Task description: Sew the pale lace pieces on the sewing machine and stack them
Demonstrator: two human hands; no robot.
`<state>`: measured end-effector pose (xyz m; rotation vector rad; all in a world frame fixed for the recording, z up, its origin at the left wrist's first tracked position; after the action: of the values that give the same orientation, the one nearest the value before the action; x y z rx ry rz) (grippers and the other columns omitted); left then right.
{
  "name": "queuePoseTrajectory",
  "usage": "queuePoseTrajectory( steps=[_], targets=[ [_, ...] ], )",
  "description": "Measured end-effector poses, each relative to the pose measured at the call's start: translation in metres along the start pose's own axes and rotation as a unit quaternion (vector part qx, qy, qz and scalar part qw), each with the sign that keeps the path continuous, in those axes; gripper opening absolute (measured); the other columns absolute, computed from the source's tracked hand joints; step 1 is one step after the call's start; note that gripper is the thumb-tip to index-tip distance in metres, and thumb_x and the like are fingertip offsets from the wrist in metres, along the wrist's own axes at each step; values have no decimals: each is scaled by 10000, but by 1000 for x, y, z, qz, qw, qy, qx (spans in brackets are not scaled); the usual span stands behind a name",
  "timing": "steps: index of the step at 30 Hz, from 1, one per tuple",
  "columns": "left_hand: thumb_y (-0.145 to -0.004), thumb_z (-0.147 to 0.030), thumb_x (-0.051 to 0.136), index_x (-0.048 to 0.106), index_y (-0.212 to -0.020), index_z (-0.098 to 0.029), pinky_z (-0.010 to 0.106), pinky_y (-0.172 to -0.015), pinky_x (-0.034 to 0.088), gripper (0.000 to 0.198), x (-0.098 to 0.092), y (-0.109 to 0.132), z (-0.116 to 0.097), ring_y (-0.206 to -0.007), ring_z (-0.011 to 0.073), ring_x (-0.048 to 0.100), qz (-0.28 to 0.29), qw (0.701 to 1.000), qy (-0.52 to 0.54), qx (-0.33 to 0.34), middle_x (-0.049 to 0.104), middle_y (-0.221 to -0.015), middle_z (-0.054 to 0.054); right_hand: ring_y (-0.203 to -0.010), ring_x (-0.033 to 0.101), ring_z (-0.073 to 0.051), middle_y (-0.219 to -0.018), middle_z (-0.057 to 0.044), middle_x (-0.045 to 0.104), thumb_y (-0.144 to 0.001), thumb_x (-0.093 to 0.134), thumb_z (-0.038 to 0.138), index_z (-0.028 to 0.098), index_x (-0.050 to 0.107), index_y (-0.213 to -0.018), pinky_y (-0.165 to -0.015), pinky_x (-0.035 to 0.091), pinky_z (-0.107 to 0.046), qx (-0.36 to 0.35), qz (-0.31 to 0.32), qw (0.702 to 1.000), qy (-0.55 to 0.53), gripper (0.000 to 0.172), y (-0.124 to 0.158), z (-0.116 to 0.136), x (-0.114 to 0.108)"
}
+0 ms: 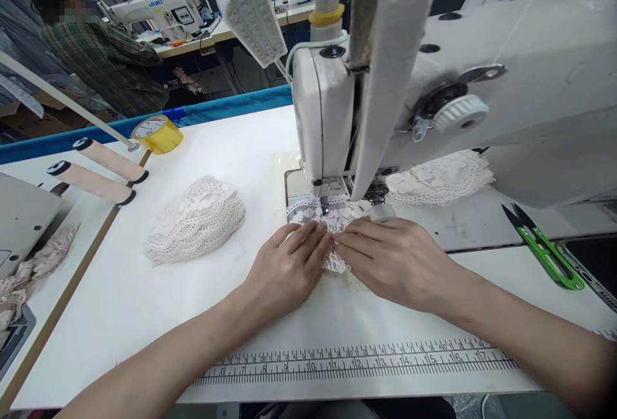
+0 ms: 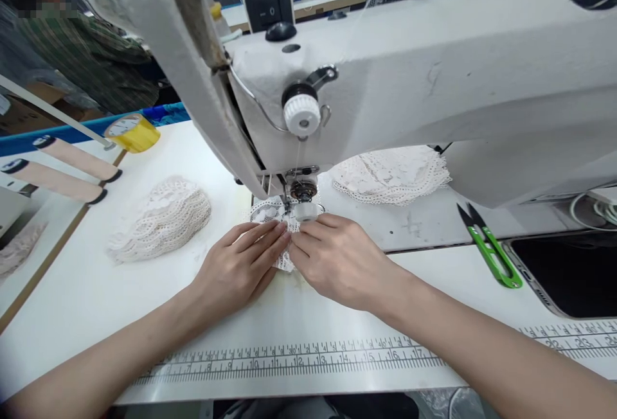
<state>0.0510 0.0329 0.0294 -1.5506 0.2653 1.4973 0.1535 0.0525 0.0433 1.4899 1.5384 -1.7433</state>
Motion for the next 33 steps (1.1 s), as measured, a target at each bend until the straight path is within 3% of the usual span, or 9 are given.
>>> queuePoseTrajectory(
  steps=[17,24,33],
  targets=[
    [-933,-170,484,647,-1161,-64,442,-945,509,299,5,-4,8,-1127,261,641,9,999,-12,-29,683,-1192,129,-744,622,-142,-822,-33,723,-852,498,-15,134,681,-779,-558,356,-312,5,-10,999,36,247,-1,-3,3],
    [-917,-122,526,643,-1155,-68,422,-978,482,270,0,-1,2,-1082,221,664,2,1000,-16,-3,698,-1161,117,-744,622,-142,-826,-31,728,-859,512,-2,144,694,-793,-559,359,-306,6,-19,999,43,242,0,-3,2],
    [-926,-133,511,642,-1155,-83,435,-1014,438,269,2,-1,9,-1072,211,666,-9,1000,-1,-25,704,-1154,110,-739,632,-137,-886,-28,742,-856,517,4,119,711,-889,-555,377,-303,1,-7,999,52,228,-2,-4,5]
  ],
)
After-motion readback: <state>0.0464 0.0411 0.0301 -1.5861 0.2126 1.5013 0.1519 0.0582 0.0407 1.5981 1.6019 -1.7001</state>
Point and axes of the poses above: each hand's wrist, its own y-axis away from the middle knuckle, its own x-axis out of the palm, z = x × y, the point moved 7 cm from there along -y, towards the middle knuckle
